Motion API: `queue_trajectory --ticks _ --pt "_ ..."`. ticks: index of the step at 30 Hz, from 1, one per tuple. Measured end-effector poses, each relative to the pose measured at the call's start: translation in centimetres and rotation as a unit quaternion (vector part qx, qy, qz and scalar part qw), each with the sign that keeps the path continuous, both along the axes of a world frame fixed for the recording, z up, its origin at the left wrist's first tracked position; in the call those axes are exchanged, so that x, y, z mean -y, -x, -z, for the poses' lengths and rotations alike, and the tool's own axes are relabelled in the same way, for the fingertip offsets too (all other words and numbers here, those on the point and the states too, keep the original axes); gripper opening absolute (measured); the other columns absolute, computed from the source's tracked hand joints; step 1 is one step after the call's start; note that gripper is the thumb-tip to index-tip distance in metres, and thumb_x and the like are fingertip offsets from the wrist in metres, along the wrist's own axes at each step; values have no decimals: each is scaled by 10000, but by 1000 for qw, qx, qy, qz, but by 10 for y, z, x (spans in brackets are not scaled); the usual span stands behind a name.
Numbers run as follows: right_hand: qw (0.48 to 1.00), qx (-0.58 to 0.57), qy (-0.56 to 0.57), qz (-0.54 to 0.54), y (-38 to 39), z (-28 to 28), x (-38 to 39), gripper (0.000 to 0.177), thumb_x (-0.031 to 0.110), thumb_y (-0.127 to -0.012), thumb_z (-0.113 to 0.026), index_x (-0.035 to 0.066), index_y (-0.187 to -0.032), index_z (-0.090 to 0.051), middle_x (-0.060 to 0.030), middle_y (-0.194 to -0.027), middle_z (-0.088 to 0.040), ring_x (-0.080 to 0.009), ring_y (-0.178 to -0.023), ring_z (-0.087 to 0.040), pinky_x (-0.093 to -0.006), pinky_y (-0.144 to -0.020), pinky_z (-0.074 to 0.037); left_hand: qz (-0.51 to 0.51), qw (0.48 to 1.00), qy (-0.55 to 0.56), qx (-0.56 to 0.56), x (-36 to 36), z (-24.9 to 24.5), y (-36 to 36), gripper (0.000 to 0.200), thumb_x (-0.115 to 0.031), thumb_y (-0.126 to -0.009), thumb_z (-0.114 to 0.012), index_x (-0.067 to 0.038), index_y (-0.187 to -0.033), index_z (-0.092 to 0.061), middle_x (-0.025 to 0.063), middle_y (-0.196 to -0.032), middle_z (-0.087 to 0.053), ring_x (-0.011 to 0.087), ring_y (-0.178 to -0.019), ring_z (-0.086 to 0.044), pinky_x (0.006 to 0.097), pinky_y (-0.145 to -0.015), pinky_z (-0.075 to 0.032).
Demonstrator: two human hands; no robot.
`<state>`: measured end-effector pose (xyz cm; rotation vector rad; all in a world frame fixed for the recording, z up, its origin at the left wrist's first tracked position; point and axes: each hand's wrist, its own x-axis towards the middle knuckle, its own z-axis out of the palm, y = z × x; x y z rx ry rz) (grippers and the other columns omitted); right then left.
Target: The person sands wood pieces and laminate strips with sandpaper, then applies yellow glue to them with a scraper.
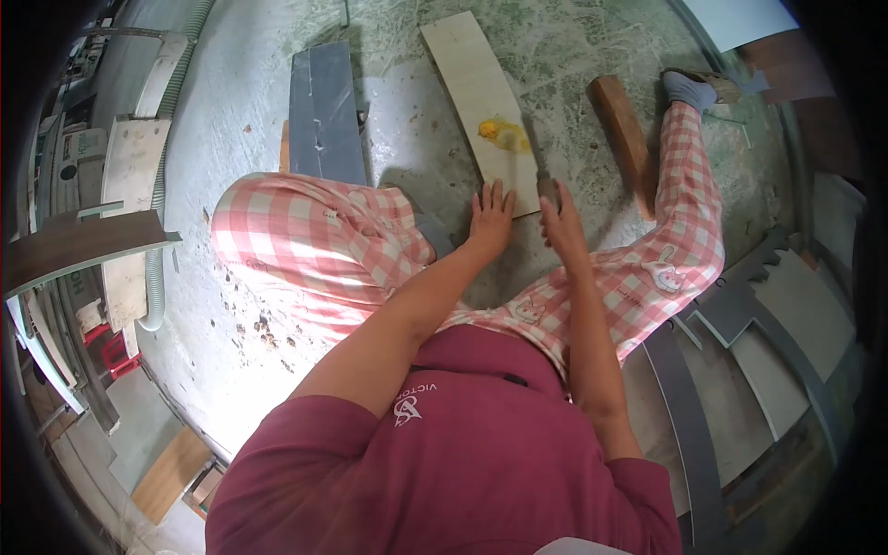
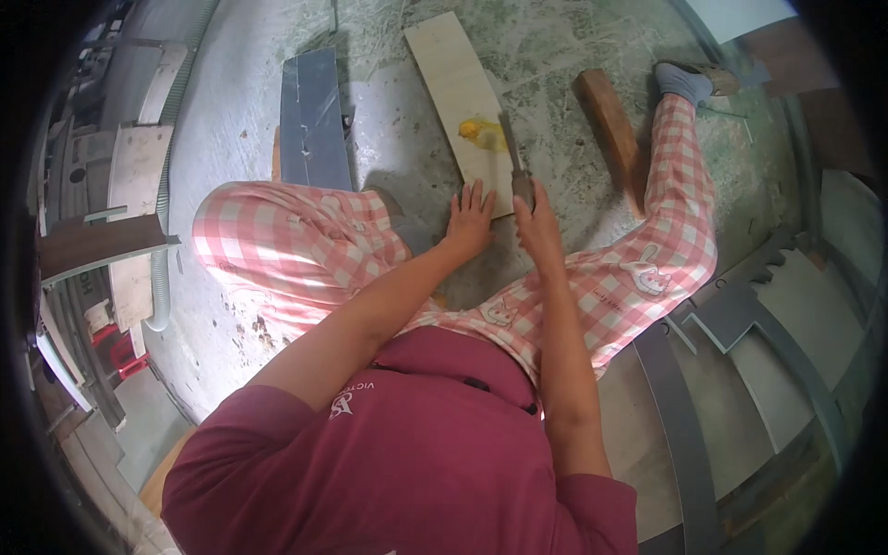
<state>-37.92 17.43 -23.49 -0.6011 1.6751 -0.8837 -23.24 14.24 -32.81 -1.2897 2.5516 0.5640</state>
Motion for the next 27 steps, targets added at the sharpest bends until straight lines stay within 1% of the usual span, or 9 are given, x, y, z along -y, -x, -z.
queue_trajectory --ticks 3,5,6,8,9,11,19,22,27 --pt "998 -40 -43 -22 -12 6 -12 513 254 -891 -483 179 -1369 -314 -47 -677 -511 -121 -551 -507 -276 -468 -439 59 992 105 27 -8 23 -6 746 -256 -751 -621 -98 -1384 -260 225 -1446 -116 437 -1314 -156 507 -1041 -216" --pt "984 -149 17 -94 -20 23 -17 484 267 -890 -481 200 -1353 -355 -64 -692 -535 -126 -539 -507 -284 -492 -444 73 991 100 57 -9 21 -5 666 -238 -787 -562 -115 -1379 -284 224 -1452 -103 440 -1319 -140 500 -1051 -191" --pt "985 -145 14 -93 -22 31 -21 484 267 -890 -481 200 -1353 -355 -64 -692 -535 -126 -539 -507 -284 -492 -444 88 988 98 84 -8 20 -5 592 -220 -823 -504 -131 -1375 -307 222 -1459 -90 443 -1325 -123 492 -1061 -167" --pt "979 -162 -35 -121 -32 21 -22 469 280 -893 -459 198 -1345 -364 -144 -845 -610 -230 -670 -603 -328 -620 -479 97 987 79 104 -4 14 -5 568 -215 -825 -501 -136 -1362 -332 222 -1459 -88 440 -1327 -122 486 -1062 -170" --pt "979 -159 -39 -123 -34 15 -22 469 280 -893 -459 198 -1345 -364 -144 -845 -610 -230 -670 -603 -328 -620 -479 103 986 60 119 -3 12 -4 545 -210 -828 -498 -140 -1349 -356 222 -1460 -86 436 -1328 -120 481 -1062 -173" --pt "982 -137 -50 -120 -38 -2 -20 476 281 -888 -434 201 -1348 -346 -229 -1146 -546 -408 -1040 -524 -419 -869 -416 103 987 58 113 -2 12 -7 532 -216 -828 -495 -137 -1339 -371 222 -1460 -87 436 -1329 -118 477 -1062 -174" --pt "985 -139 -51 -85 -50 -1 -24 447 278 -895 -433 170 -1326 -385 -209 -1184 -533 -388 -1061 -524 -390 -878 -416 111 982 71 137 -4 16 -6 506 -253 -836 -480 -113 -1317 -401 225 -1460 -87 440 -1330 -107 478 -1060 -180" --pt "988 -139 -19 -67 -55 5 -20 448 272 -897 -430 167 -1330 -381 -212 -1194 -526 -386 -1069 -521 -387 -878 -415 90 990 81 75 0 13 -9 484 -254 -839 -478 -105 -1297 -427 221 -1461 -87 442 -1329 -105 477 -1056 -190" --pt "990 -125 -29 -56 -51 10 -23 448 268 -900 -422 166 -1334 -379 -210 -1185 -534 -378 -1069 -525 -384 -872 -415 103 988 55 104 -1 8 -6 617 -253 -799 -509 -15 -1343 -341 233 -1449 -96 430 -1320 -129 451 -1047 -215"
